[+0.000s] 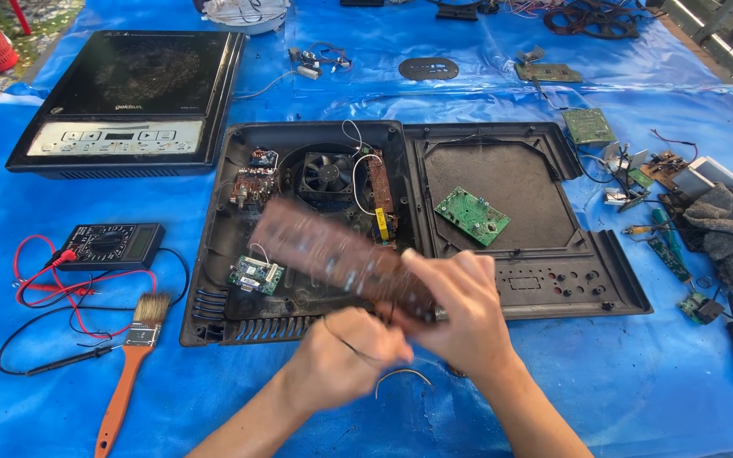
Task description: The person disassembles an electronic device on a blue tarp, removing circuit boards and wires. They use a screwdriver to unscrew components and a multimeter to test connections on a small circuit board. The person handles various electronic parts, including a fan and a transformer, while working on the device.
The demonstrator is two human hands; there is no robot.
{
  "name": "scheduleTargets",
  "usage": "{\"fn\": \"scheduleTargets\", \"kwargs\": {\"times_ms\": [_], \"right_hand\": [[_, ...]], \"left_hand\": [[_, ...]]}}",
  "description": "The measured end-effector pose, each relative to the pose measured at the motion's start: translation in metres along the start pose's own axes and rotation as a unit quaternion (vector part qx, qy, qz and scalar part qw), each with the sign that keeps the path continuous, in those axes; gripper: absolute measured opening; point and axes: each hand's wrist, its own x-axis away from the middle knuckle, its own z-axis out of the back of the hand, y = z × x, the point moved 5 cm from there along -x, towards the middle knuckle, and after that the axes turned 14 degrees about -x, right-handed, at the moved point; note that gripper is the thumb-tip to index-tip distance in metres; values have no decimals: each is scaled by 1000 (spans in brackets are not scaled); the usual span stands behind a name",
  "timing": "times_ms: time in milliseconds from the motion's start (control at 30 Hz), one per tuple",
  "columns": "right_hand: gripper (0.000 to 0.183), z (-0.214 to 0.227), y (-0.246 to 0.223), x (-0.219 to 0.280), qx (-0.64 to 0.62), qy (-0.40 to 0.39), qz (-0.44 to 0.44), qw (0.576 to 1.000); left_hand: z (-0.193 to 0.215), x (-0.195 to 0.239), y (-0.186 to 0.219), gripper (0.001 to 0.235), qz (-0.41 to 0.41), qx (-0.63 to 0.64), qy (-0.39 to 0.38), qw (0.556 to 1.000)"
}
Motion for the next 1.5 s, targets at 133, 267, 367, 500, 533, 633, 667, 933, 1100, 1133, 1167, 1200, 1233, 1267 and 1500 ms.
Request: {"fn": "scheduleTargets", "kwargs": {"times_ms": [133,267,367,500,533,633,667,933,1100,1133,1167,1200,1233,1267,1500], "right_hand": [[59,40,46,2,45,62,-38,996],[61,67,49,9,79,114,-15,990],[60,71,48,7,83,135,-8,987],[63,67,39,6,75,92,39,992],[63,65,40,6,75,92,39,992],[60,56,35,8,65,72,53,994],[60,53,32,7,62,63,58,994],[50,20,-9,0,61,-34,134,988],[45,3,-19,6,69,-82,166,980],[45,2,-20,5,69,-82,165,980],[46,2,-20,5,64,-88,161,981],[46,2,-20,5,60,-94,157,981],[46,2,-21,5,61,-94,157,981],[48,2,-21,4,53,-91,151,983],[52,6,-27,-2,21,-59,138,988]], "left_hand": [[15,-15,46,24,-96,-42,41,994],[23,-12,10,12,23,39,46,998],[25,-10,-7,28,56,17,-63,996],[0,19,-7,39,82,1,-371,925],[-5,23,-8,39,83,1,-371,925],[5,21,-16,58,128,-207,-314,918],[24,5,-15,50,145,-216,-192,946],[74,-17,-13,34,161,-286,55,943],[56,-13,-24,27,145,-246,-61,956],[57,-12,-26,27,145,-246,-61,956],[56,-11,-27,22,146,-220,-63,962],[55,-10,-29,19,146,-195,-65,968],[55,-12,-28,19,145,-194,-65,968],[58,-13,-29,14,181,-173,-25,968],[61,-7,-28,15,225,-176,78,955]]}}
